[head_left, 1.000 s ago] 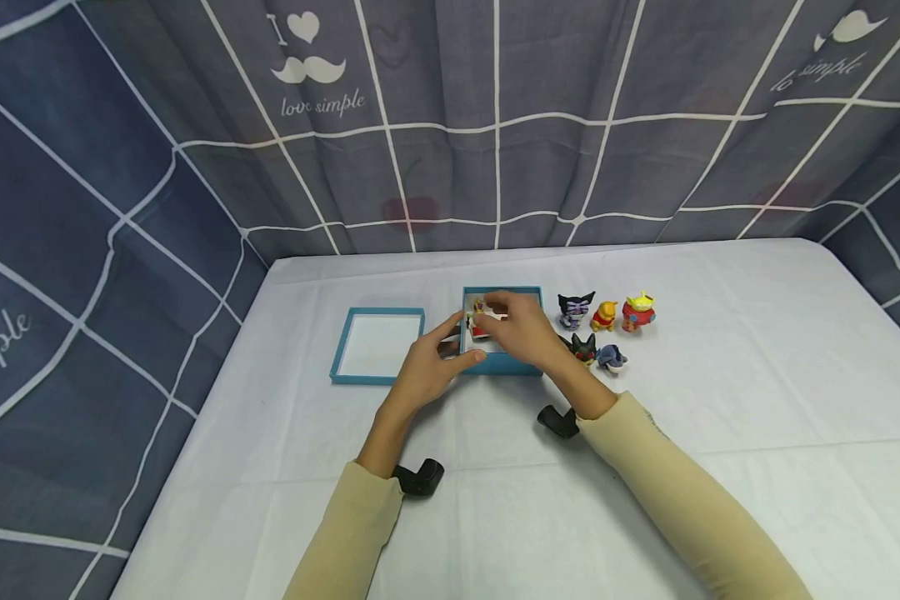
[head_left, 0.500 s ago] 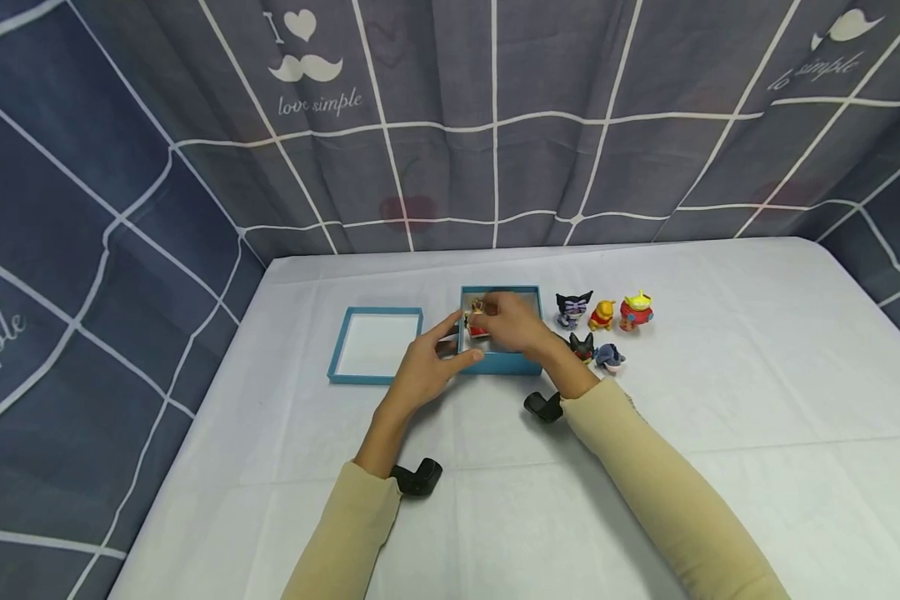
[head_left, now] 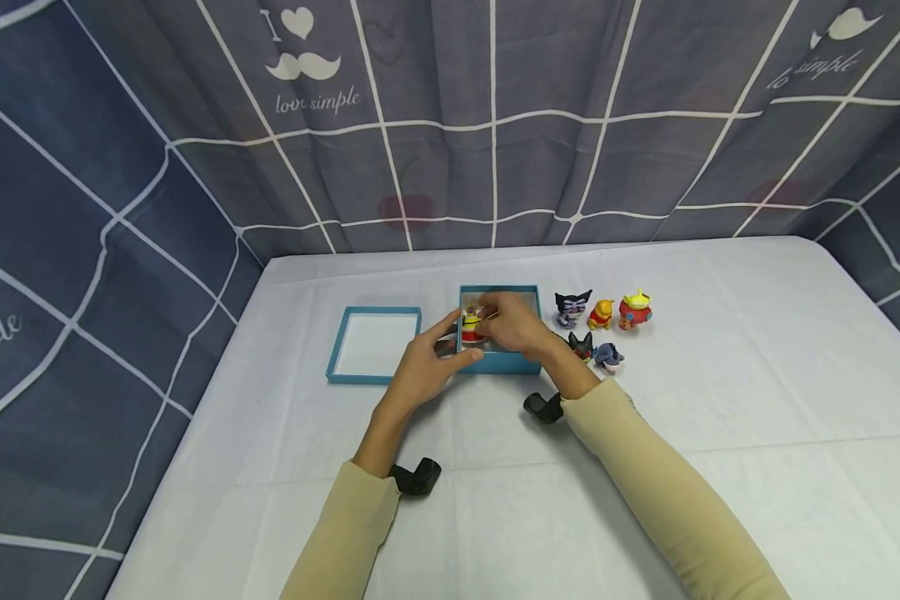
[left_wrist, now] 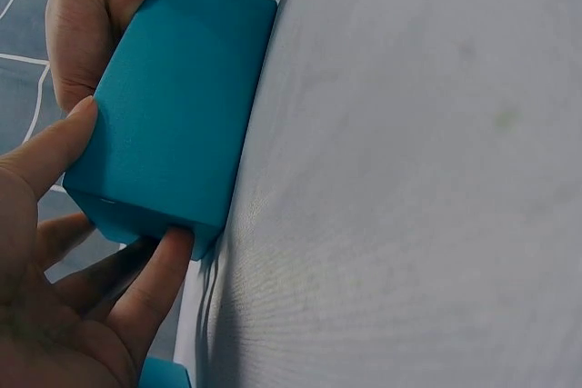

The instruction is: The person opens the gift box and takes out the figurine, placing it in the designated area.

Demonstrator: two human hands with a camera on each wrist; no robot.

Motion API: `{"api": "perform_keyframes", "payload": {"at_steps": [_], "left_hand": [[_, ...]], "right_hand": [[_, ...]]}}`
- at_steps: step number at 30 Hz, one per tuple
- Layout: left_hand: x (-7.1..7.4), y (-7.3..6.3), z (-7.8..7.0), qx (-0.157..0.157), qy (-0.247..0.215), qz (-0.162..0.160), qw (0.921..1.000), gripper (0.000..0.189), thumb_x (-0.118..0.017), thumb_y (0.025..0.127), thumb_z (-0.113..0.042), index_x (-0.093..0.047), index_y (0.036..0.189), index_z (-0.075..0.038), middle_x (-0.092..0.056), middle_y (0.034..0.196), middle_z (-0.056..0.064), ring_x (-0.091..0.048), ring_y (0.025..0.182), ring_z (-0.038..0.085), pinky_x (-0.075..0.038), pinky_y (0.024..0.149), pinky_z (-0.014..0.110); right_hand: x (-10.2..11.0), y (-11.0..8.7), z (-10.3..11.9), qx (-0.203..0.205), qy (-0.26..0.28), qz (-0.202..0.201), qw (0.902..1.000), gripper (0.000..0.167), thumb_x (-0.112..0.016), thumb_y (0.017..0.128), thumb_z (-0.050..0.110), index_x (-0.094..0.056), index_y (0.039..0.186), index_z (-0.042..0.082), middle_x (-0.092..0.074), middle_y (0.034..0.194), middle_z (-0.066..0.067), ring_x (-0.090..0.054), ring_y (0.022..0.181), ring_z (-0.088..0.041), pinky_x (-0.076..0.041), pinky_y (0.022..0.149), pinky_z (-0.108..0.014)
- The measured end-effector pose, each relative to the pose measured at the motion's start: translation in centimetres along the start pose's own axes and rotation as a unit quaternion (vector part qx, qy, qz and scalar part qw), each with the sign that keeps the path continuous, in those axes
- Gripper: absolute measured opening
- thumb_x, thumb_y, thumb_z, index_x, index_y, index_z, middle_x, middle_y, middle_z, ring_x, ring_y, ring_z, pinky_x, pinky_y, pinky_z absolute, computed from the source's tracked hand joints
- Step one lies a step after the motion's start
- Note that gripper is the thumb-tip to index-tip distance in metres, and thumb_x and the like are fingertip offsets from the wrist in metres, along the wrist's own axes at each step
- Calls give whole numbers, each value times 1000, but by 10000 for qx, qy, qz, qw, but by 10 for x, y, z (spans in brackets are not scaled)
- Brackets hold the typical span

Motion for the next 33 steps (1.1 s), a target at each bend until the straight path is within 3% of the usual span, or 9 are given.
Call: {"api": "perform_keyframes", "payload": {"at_steps": [5, 14, 21, 27, 33], "left_hand": [[0, -1, -1, -45, -45, 37, 10000, 75, -76, 89, -32, -39, 153, -20, -48, 146, 9, -57, 123, 25, -54, 86, 38], [0, 0, -1, -116, -86, 61, 9999, 75, -76, 89, -31, -39, 153, -17, -48, 146, 9, -58, 120, 25, -55, 84, 37], [0, 0, -2, -71, -47, 65, 9999, 76, -75, 90, -32, -38, 154, -16, -46, 148, 8, -57, 123, 25, -54, 86, 38], [0, 0, -2, -121, -78, 66, 9999, 75, -75, 90, -29, -38, 154, -16, -46, 148, 9, -57, 122, 26, -54, 86, 38], [0, 0, 0, -110, -67, 55, 9999, 75, -75, 90, -30, -39, 153, -16, -47, 147, 9, -57, 122, 25, -55, 85, 37]], "right_hand": [[0, 1, 0, 85, 25, -10, 10000, 38, -58, 91, -7, -59, 130, -9, -60, 114, -23, -58, 98, -29, -52, 79, -34], [-2, -1, 0, 41, 651, 108, 9978, 25, -58, 93, -7, -53, 118, -8, -61, 113, -25, -65, 97, -34, -56, 80, -38], [-2, -3, 2, 234, 114, 62, 9996, 30, -62, 94, -1, -62, 123, -9, -64, 106, -19, -64, 90, -29, -55, 75, -36], [-4, -2, 0, 215, 101, 192, 9995, 26, -61, 96, 1, -67, 119, -7, -65, 102, -15, -61, 87, -27, -53, 74, -40], [-4, 0, -2, 234, 54, 210, 9995, 26, -61, 97, 3, -66, 120, -7, -64, 99, -15, -60, 85, -28, -50, 68, -32]]}}
Point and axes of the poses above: each hand's wrist, its own y-axis towards the middle knuckle, its own x-axis out of the back of the hand, z = x × y, the point moved 5 cm from there along y, towards the middle knuckle
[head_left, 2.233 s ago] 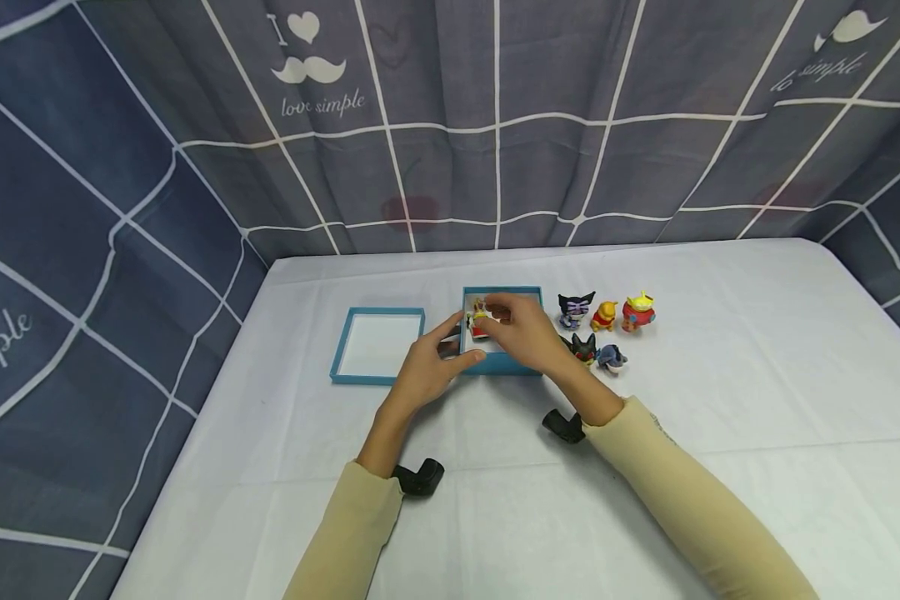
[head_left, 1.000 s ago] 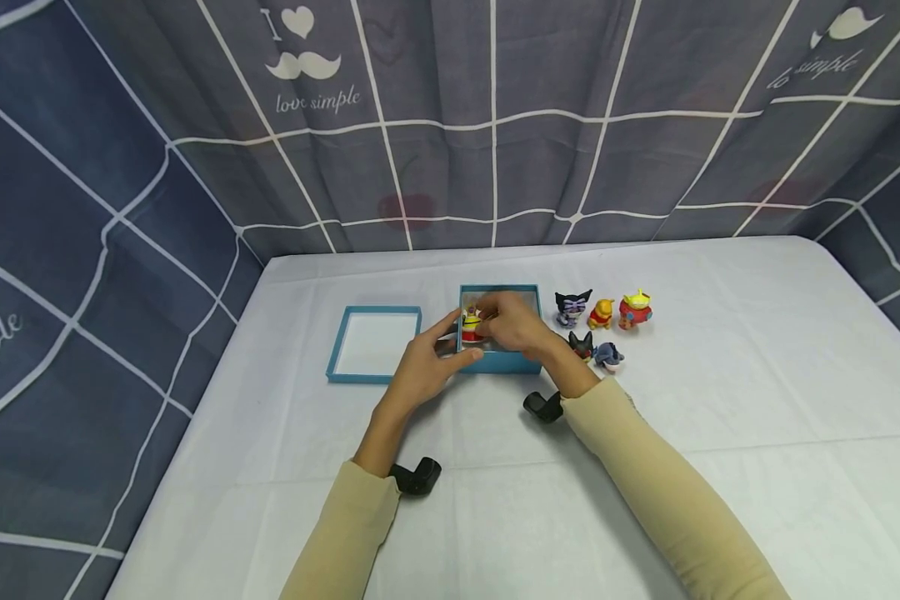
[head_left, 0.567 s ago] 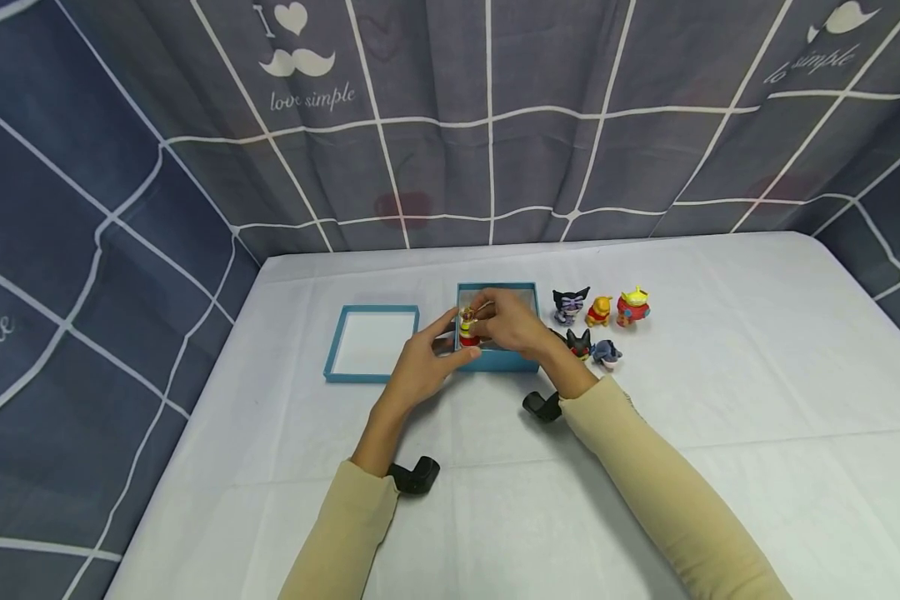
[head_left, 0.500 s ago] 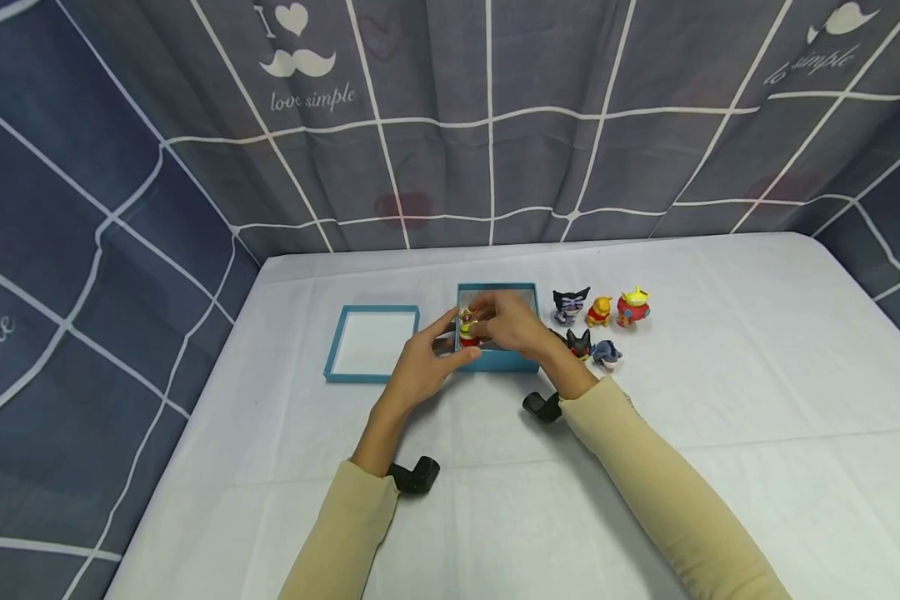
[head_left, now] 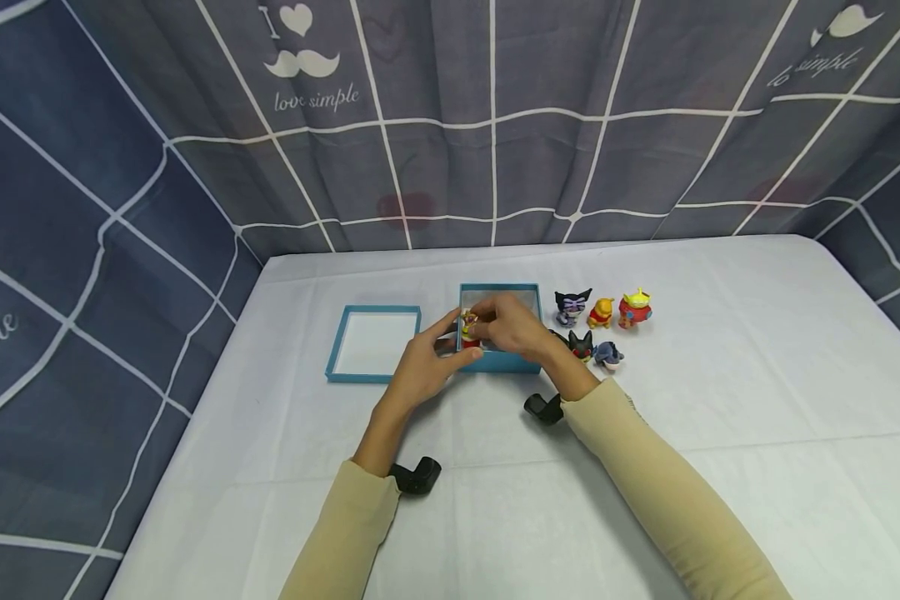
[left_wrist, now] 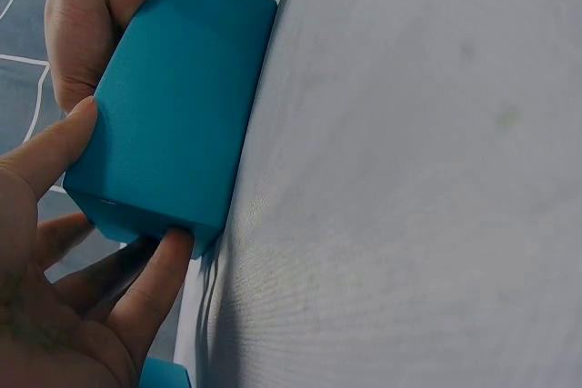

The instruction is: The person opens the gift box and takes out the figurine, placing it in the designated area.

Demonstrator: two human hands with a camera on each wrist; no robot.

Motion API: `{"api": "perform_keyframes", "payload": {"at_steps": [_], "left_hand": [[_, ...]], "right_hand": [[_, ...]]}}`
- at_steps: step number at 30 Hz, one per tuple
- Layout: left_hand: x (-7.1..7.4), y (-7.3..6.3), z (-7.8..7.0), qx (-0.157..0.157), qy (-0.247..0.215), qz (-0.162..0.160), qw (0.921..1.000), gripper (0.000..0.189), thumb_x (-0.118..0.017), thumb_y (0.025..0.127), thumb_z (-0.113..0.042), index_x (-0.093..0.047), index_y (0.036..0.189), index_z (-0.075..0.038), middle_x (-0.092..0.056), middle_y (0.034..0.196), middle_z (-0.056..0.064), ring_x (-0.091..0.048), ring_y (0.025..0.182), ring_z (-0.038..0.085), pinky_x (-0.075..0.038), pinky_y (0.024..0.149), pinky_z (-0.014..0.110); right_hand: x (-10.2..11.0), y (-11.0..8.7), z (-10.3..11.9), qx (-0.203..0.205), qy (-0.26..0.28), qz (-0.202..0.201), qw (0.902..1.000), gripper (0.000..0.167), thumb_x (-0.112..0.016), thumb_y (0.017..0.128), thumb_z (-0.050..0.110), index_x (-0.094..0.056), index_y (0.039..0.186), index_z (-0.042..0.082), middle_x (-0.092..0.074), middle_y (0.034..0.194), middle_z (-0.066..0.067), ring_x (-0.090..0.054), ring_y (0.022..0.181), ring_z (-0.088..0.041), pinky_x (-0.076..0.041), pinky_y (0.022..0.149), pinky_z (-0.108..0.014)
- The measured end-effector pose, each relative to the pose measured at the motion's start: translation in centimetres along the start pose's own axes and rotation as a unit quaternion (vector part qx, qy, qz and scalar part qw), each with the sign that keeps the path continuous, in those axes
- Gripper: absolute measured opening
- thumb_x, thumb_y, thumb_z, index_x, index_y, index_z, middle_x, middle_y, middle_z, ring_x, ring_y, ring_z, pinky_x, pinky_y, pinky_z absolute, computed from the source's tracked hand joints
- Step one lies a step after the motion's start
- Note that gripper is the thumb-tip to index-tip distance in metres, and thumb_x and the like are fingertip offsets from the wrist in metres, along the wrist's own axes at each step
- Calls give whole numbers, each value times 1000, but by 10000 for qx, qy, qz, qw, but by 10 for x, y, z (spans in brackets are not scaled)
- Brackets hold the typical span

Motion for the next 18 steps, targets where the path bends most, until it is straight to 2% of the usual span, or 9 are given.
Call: {"api": "perform_keyframes", "payload": {"at_steps": [7, 18], "left_hand": [[0, 0, -1, 42, -52, 32, 10000, 76, -76, 89, -30, -38, 154, -17, -48, 146, 9, -57, 122, 25, -55, 85, 37], [1, 0, -2, 51, -149, 48, 9999, 76, -76, 89, -32, -38, 154, -18, -48, 146, 8, -58, 122, 23, -55, 85, 37]], "right_hand": [[1, -1, 1, 3, -81, -20, 10000, 23, -61, 96, 3, -69, 115, -7, -63, 95, -14, -58, 81, -31, -46, 61, -28], [2, -2, 6, 91, -492, -281, 9984, 19, -70, 92, 9, -72, 105, -4, -66, 98, -13, -62, 83, -23, -51, 67, -30]]}}
Point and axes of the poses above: each hand's wrist, its own y-axis towards the middle knuckle, its own x-axis out of the back of the hand, z = x × y, the point moved 5 cm from there along y, towards the middle knuckle
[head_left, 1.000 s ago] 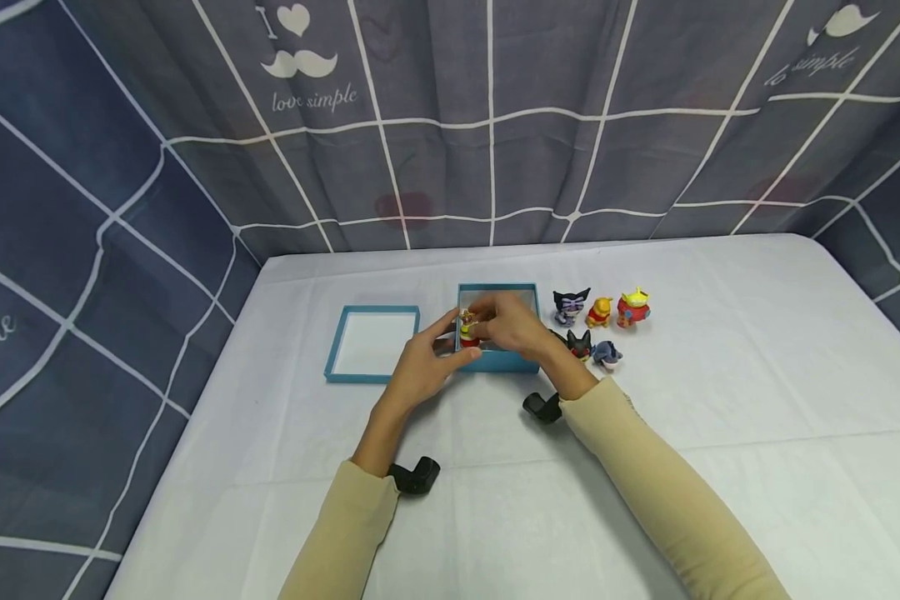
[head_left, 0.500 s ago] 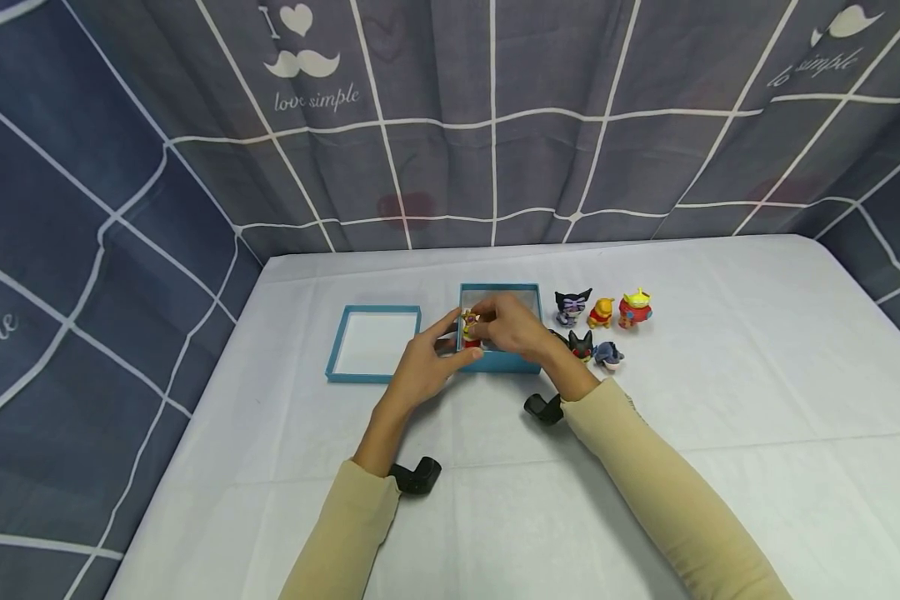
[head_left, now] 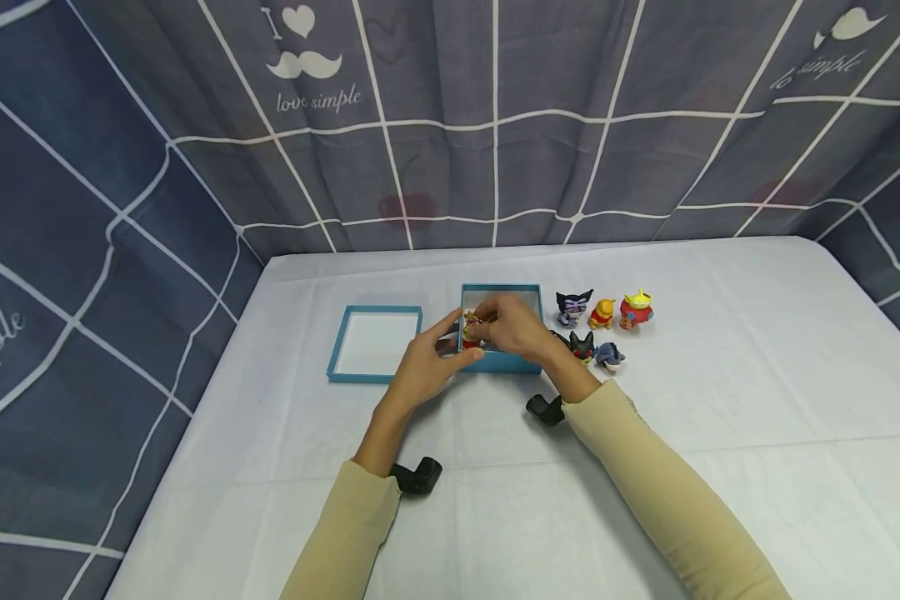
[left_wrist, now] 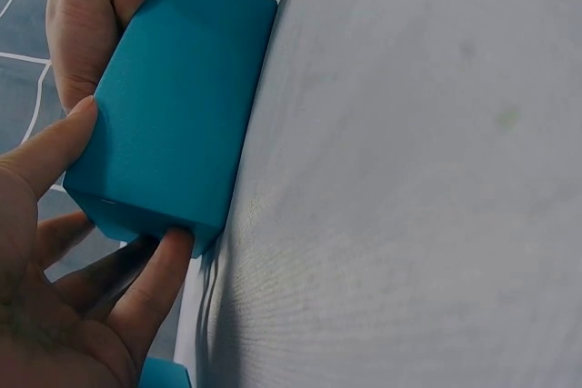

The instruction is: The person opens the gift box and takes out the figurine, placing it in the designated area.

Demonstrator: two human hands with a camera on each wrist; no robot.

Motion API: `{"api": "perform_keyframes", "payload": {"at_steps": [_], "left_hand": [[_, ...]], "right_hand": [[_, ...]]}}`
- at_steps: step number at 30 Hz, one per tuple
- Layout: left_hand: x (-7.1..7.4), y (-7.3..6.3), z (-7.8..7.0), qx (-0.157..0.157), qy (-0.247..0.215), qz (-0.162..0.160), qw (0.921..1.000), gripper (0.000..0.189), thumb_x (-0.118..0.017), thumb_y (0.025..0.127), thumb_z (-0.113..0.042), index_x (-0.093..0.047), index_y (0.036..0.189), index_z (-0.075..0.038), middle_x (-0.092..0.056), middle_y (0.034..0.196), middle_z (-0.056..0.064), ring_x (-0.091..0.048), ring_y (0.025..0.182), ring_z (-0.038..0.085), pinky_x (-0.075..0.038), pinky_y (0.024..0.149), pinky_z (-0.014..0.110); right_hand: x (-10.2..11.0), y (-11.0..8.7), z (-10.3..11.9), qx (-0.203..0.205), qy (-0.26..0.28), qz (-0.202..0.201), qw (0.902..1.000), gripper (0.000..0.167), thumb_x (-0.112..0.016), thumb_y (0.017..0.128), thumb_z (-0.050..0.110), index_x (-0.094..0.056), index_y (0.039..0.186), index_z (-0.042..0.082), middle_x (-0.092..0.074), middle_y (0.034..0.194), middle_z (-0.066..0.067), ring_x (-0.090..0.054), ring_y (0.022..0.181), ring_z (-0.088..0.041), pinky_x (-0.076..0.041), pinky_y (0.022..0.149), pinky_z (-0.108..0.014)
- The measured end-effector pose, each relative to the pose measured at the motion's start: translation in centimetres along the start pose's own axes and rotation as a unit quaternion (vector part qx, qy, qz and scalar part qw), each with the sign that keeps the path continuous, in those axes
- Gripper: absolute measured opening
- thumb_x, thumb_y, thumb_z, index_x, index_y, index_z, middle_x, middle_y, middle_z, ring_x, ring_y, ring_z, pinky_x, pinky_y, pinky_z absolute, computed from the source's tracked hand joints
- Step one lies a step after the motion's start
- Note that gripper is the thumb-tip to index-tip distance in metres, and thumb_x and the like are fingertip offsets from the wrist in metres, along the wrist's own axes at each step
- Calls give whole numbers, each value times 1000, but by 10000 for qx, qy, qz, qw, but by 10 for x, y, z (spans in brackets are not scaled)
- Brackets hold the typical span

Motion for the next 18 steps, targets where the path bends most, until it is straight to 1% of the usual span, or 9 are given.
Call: {"api": "perform_keyframes", "payload": {"at_steps": [6, 11, 13, 16, 18], "left_hand": [[1, 0, 0, 17, 73, -24, 10000, 76, -76, 89, -33, -39, 153, -17, -49, 145, 9, -58, 121, 24, -55, 85, 37], [1, 0, 0, 19, 47, 33, 10000, 75, -75, 90, -33, -39, 154, -17, -48, 146, 9, -57, 121, 23, -55, 85, 37], [1, 0, 0, 28, 35, 44, 10000, 75, -75, 90, -33, -39, 154, -18, -48, 146, 9, -58, 121, 22, -54, 85, 37], [1, 0, 0, 43, 35, 56, 10000, 75, -75, 90, -34, -39, 154, -20, -48, 146, 8, -58, 121, 21, -55, 85, 37], [2, 0, 0, 38, 65, 37, 10000, 75, -75, 90, -33, -39, 154, -21, -48, 146, 8, -58, 121, 22, -55, 84, 38]], "right_hand": [[0, 0, 0, 47, -63, -70, 9999, 13, -73, 90, 9, -67, 93, -1, -64, 88, -11, -58, 73, -20, -47, 59, -29], [0, 0, 1, 14, -120, 16, 9999, 14, -73, 91, 11, -63, 91, 1, -63, 84, -10, -56, 72, -21, -45, 59, -30], [-1, 0, 1, 20, -105, 103, 9999, 15, -72, 91, 12, -63, 96, 0, -65, 89, -11, -59, 76, -23, -48, 63, -32], [-2, 0, 1, 119, -41, 207, 9997, 24, -70, 93, 11, -64, 112, -1, -67, 99, -13, -63, 86, -24, -52, 70, -34], [-2, 0, 2, 250, -60, 212, 9994, 28, -69, 94, 11, -65, 119, 0, -68, 104, -12, -64, 91, -24, -53, 73, -35]]}}
Point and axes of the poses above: each hand's wrist, its own y-axis towards the middle knuckle, its own x-axis out of the back of the hand, z = x × y, the point moved 5 cm from there along y, towards the middle knuckle
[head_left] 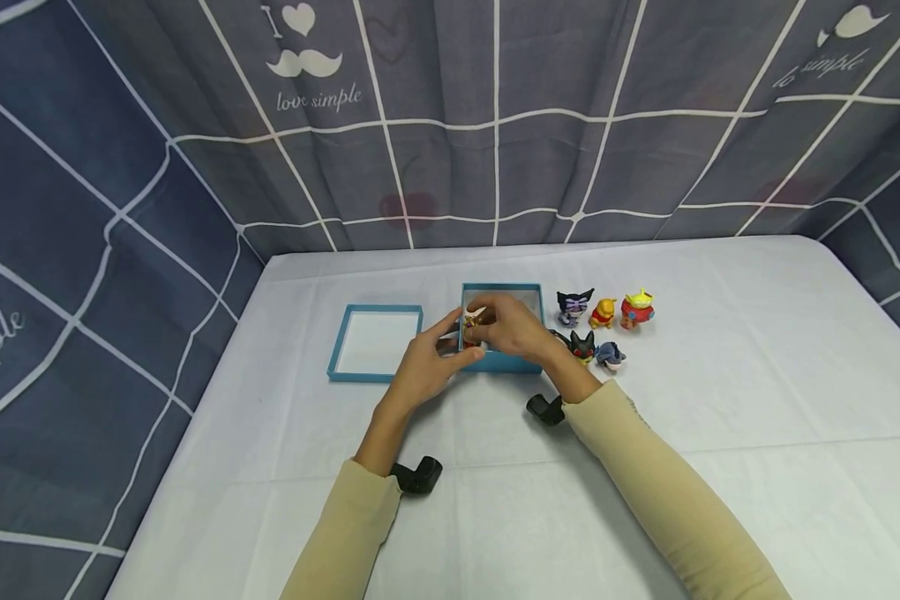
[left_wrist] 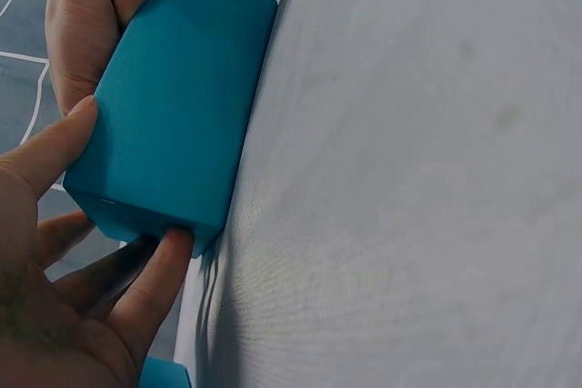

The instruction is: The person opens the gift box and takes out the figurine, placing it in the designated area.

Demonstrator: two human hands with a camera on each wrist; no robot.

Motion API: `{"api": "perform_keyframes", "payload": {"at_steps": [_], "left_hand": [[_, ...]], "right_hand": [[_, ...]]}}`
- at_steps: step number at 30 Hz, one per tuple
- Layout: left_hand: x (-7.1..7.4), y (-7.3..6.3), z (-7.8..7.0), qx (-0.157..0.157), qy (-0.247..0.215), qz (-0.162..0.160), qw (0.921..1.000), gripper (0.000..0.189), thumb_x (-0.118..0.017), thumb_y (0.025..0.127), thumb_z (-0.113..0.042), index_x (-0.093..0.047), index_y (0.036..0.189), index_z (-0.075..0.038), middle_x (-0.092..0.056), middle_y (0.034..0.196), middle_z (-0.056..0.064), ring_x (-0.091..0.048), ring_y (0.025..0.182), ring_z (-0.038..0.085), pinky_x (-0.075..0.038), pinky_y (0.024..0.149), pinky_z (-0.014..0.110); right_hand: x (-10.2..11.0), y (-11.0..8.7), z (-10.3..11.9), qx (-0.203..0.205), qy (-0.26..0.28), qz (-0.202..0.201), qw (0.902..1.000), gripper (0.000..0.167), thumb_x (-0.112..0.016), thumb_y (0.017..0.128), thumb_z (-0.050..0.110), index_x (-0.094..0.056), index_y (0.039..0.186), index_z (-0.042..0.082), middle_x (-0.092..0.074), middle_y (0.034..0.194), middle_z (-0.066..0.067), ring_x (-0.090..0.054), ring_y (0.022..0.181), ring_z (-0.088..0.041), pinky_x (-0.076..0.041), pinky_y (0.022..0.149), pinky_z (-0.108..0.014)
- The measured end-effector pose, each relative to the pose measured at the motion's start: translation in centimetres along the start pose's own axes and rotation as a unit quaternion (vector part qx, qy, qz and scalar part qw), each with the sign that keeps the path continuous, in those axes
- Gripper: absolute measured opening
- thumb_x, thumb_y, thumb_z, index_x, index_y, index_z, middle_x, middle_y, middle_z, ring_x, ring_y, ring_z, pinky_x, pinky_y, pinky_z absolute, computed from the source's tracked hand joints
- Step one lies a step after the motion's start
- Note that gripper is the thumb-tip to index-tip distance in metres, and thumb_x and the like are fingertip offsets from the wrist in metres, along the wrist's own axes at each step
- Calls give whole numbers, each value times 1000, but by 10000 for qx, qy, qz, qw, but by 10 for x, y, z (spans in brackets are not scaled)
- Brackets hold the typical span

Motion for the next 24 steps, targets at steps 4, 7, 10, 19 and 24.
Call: {"api": "perform_keyframes", "payload": {"at_steps": [4, 7, 10, 19, 24], "left_hand": [[0, 0, 0, -20, 60, -43, 10000, 74, -75, 90, -32, -38, 154, -20, -47, 147, 7, -57, 121, 23, -54, 85, 38], [0, 0, 0, -31, 79, -19, 10000, 75, -75, 90, -32, -38, 154, -19, -46, 148, 7, -57, 122, 23, -54, 86, 38], [-1, 1, -1, -62, 73, -4, 10000, 75, -74, 90, -32, -37, 154, -19, -45, 148, 8, -57, 122, 24, -54, 87, 38], [0, 1, -2, -103, 114, -25, 9999, 75, -75, 90, -33, -38, 154, -21, -43, 150, 7, -57, 122, 24, -54, 87, 40], [0, 1, -1, -56, 154, -31, 9999, 75, -74, 90, -34, -38, 154, -21, -42, 151, 8, -57, 123, 25, -54, 88, 41]], "right_hand": [[0, 0, 2, 218, -91, -154, 9996, 16, -68, 95, 12, -72, 107, 4, -68, 95, -9, -62, 83, -23, -51, 69, -34], [2, 0, 1, 266, -78, -379, 9989, 10, -68, 94, 14, -74, 95, 6, -66, 87, -6, -59, 77, -22, -47, 65, -34], [4, -1, 1, 307, -2, -627, 9976, 10, -69, 94, 14, -73, 98, 6, -67, 88, -6, -60, 78, -21, -48, 66, -34], [9, -4, 2, 263, 334, -920, 9949, 20, -69, 95, 15, -70, 109, 1, -67, 100, -10, -62, 91, -24, -51, 75, -37], [10, -4, 3, 345, 405, -1040, 9932, 18, -69, 95, 18, -70, 105, 3, -67, 94, -9, -62, 84, -23, -50, 70, -35]]}}
Point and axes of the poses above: each hand's wrist, its own y-axis towards the middle knuckle, its own x-axis out of the back of the hand, z = x × y, the point moved 5 cm from there along y, towards the middle knuckle
